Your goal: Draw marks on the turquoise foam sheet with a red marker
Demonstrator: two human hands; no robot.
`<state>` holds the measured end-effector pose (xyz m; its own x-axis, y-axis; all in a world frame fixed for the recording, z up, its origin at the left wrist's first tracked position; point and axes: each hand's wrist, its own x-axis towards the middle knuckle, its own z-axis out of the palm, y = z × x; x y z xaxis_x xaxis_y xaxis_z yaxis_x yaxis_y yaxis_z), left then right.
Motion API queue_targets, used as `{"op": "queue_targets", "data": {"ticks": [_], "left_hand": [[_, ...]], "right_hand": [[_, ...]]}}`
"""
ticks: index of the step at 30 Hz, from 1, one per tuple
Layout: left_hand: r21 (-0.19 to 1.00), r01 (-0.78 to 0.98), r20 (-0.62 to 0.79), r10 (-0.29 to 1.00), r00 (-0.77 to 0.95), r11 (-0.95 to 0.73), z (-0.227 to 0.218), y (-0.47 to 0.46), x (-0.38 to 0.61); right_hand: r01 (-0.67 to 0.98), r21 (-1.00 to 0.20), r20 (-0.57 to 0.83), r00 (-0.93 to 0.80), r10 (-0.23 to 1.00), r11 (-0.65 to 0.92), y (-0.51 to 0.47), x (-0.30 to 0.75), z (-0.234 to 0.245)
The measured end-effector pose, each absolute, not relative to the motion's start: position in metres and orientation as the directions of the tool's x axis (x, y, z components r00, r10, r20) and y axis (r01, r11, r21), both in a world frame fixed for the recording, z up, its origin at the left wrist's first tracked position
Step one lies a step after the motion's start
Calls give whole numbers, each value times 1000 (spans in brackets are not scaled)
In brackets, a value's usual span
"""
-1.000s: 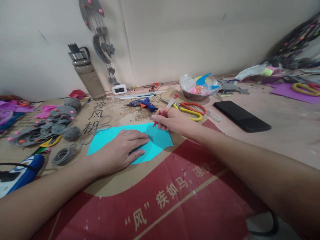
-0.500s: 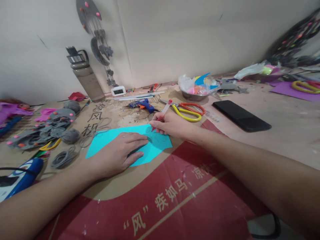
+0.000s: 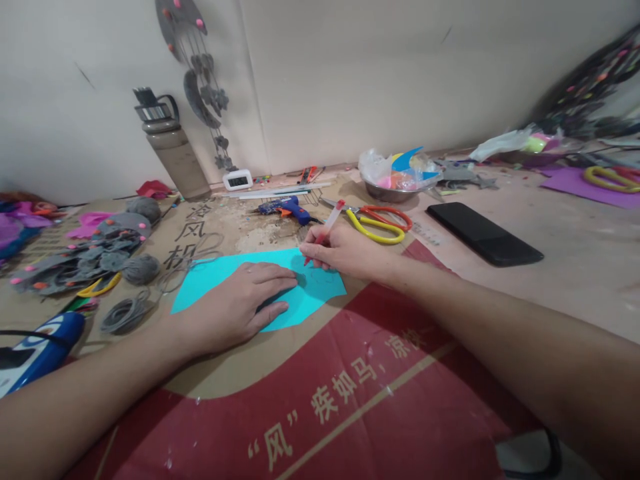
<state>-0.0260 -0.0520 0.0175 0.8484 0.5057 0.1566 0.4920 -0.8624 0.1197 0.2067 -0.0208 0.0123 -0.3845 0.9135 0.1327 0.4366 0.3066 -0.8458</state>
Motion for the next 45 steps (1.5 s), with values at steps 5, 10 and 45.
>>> {"op": "queue_targets", "data": {"ticks": [5,10,45], "left_hand": [[110,497,131,508,851,-861,18,-52,-24],[116,497,131,510,850,-860,18,-52,-24],[121,508,115,521,846,-853,16,-52,-25]], "right_hand": [[488,-794,157,-412,898,363,-24,205,15],[552,-749,130,-419,899,366,-27,204,18],[667,-619,77,-473,878,414,-33,203,26]]}}
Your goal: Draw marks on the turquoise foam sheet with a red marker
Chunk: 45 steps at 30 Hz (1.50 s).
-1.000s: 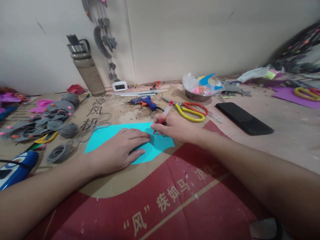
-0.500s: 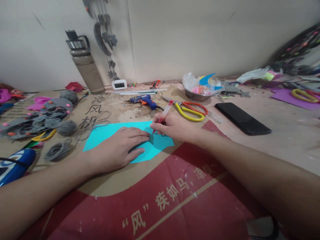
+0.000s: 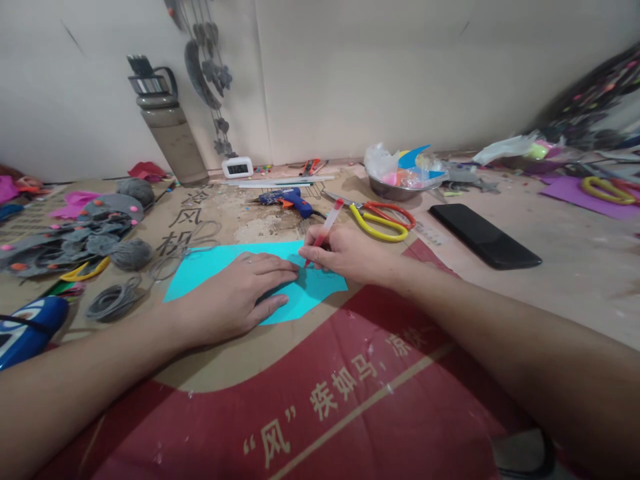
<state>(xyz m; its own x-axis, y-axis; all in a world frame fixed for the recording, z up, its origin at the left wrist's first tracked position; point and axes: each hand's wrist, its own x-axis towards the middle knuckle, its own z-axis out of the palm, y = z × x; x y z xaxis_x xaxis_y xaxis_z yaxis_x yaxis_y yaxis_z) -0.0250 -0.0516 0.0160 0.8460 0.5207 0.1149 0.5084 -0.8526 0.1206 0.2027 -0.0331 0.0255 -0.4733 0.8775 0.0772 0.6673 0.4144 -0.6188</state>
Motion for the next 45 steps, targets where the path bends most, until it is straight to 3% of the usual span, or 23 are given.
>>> {"op": "queue_targets", "data": {"ticks": [17,45], "left_hand": [[132,511,114,525,843,-850,15,-52,-25],[152,514,131,533,836,-844,15,-52,-24]], "right_hand": [[641,-660,87,-454,887,393,-31,203,21],[672,-631,68,-451,890,389,-33,202,25]]}}
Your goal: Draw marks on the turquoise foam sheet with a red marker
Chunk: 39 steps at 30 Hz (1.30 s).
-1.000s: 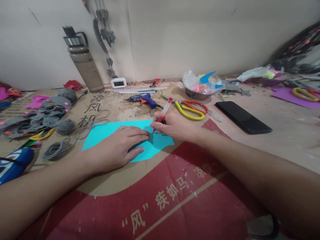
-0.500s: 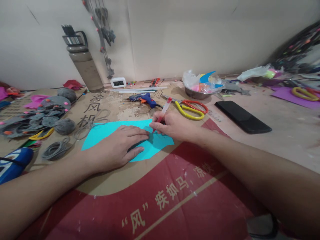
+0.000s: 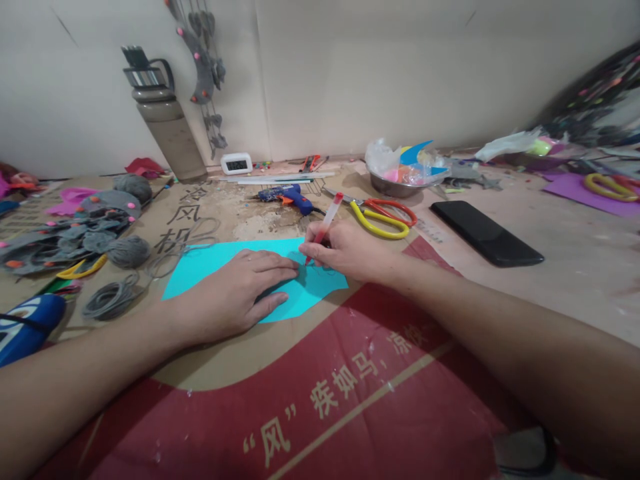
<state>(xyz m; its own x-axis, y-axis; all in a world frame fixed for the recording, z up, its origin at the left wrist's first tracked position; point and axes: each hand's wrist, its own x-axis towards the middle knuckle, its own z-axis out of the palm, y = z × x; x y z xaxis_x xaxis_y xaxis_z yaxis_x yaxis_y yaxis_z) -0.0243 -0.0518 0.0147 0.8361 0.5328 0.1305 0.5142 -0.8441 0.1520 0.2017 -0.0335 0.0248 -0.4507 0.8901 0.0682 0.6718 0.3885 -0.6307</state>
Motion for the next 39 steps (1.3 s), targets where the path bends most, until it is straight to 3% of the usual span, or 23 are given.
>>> {"op": "queue_targets", "data": {"ticks": [39], "left_hand": [[156,516,121,534,837,-842,17,-53,-23]], "right_hand": [[692,-598,135,-409,902,404,-31,198,20]]}}
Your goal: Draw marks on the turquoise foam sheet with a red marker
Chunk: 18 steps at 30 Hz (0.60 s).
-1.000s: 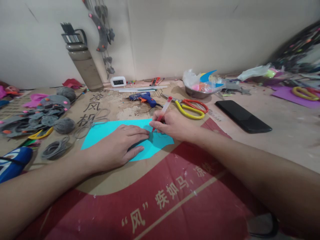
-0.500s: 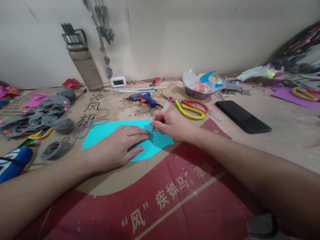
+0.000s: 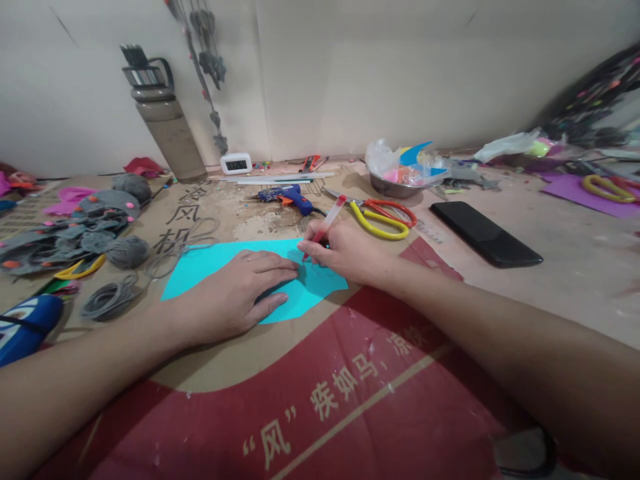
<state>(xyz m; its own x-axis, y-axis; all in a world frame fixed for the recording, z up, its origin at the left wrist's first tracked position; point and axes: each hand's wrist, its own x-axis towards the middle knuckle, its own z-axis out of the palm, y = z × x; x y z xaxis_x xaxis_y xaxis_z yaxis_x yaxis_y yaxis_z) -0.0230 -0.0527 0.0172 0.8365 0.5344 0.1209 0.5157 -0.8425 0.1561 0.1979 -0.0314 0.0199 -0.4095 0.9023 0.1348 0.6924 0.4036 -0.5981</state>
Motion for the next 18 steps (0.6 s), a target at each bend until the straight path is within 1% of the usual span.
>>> {"op": "queue_targets", "data": {"ticks": [11,18], "left_hand": [[140,514,113,530,841,-846,17,-52,-23],[152,509,120,527,842,-847,17,-52,-24]], "right_hand": [[678,-595,175,-415,893,432,-30,198,13],[656,-629,175,-402,899,417,-29,196,13]]}}
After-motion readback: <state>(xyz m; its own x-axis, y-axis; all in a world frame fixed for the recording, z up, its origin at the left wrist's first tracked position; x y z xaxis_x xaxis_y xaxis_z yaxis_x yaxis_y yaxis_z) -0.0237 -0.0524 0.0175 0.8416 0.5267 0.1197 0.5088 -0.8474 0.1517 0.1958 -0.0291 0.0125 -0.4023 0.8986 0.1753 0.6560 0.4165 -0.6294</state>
